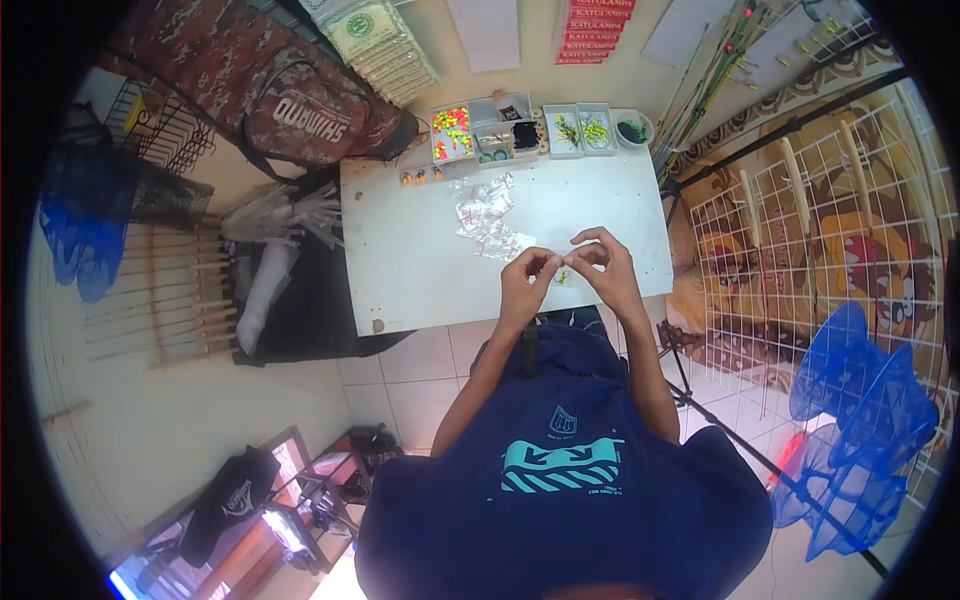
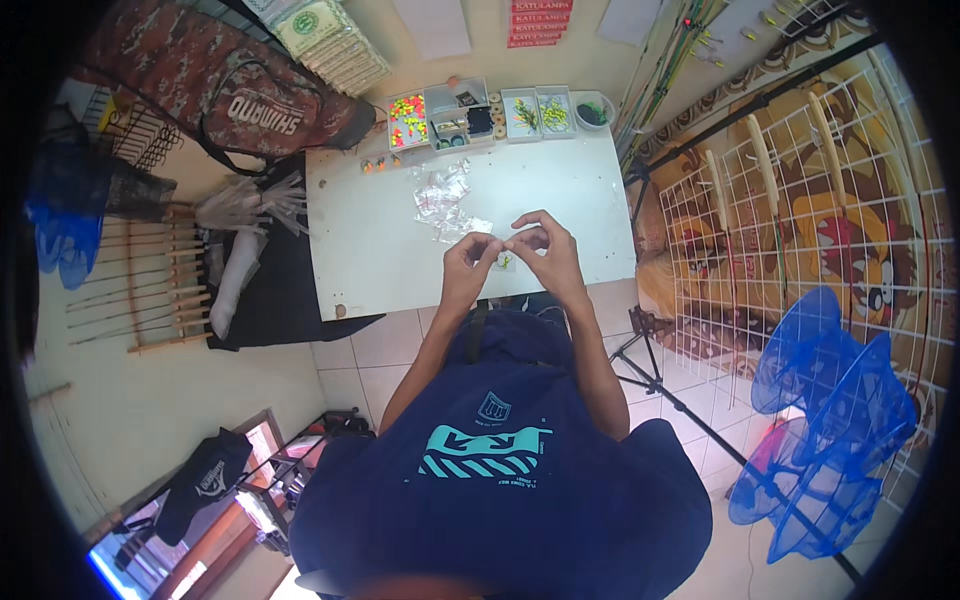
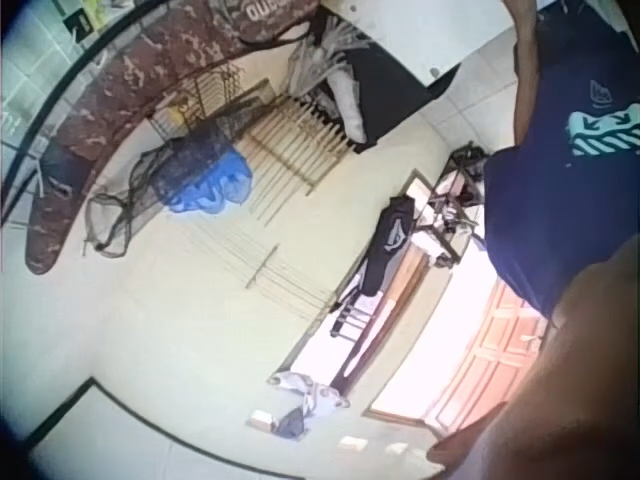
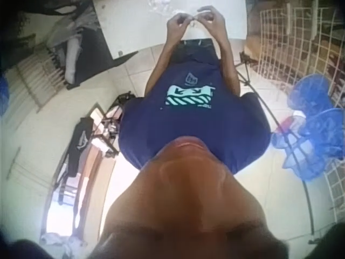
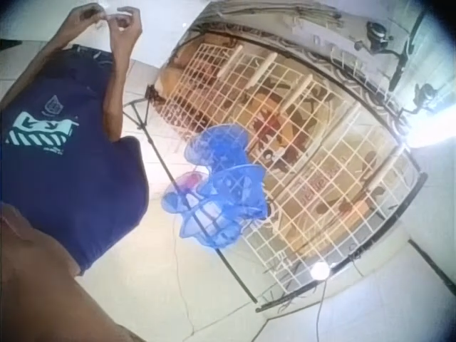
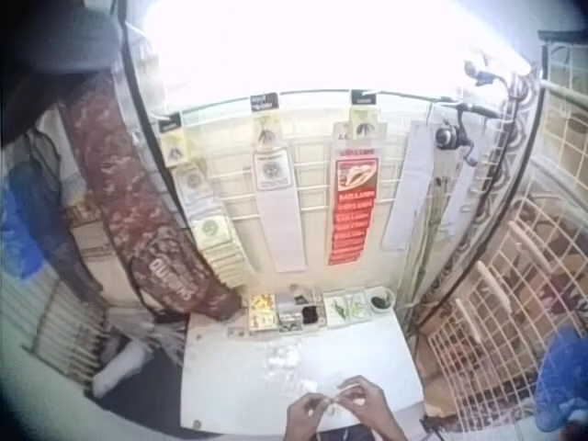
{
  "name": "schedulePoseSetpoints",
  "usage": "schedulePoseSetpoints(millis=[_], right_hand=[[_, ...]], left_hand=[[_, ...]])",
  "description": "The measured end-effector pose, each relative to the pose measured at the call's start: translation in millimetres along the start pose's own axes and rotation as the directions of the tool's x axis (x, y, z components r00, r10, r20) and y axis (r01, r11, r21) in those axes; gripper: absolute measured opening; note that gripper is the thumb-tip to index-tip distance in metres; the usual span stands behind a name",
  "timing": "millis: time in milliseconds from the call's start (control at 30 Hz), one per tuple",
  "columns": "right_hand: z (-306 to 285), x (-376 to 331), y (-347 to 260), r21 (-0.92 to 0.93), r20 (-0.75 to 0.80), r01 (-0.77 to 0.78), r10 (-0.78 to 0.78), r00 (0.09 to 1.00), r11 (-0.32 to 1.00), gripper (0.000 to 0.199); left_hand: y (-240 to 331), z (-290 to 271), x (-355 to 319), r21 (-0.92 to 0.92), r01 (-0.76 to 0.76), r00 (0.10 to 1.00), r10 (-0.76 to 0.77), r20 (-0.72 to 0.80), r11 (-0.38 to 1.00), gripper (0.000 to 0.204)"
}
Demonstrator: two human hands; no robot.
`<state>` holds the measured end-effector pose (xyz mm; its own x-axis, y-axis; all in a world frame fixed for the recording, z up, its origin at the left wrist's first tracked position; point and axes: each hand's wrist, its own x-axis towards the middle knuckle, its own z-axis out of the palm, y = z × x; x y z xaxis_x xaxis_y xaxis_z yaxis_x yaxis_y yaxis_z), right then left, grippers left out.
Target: The recorder is assembling small fishing lure components, specifically attaching hooks or beads to a line.
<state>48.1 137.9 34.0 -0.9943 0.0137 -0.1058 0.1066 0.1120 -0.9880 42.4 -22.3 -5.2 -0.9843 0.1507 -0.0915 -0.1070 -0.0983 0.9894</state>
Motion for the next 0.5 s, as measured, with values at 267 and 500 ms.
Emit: schedulePoseSetpoints(millis=[267, 500], right_hand=[[-7.3, 2.8, 8.0, 0.027, 0.048, -0.071, 0.069, 0.996, 0.997, 0.023], [-13.0, 3.7, 12.9, 0.055, 0.061, -0.115, 0.112, 0.992, 0.992, 0.025]], left_hand=[[0.9, 10.4, -8.0, 0.026, 0.061, 0.994, -0.058, -0.095, 0.998, 0.013], [6.0, 14.8, -18.1, -0.099, 0.192, 0.967, -0.206, -0.15, 0.976, 0.014]])
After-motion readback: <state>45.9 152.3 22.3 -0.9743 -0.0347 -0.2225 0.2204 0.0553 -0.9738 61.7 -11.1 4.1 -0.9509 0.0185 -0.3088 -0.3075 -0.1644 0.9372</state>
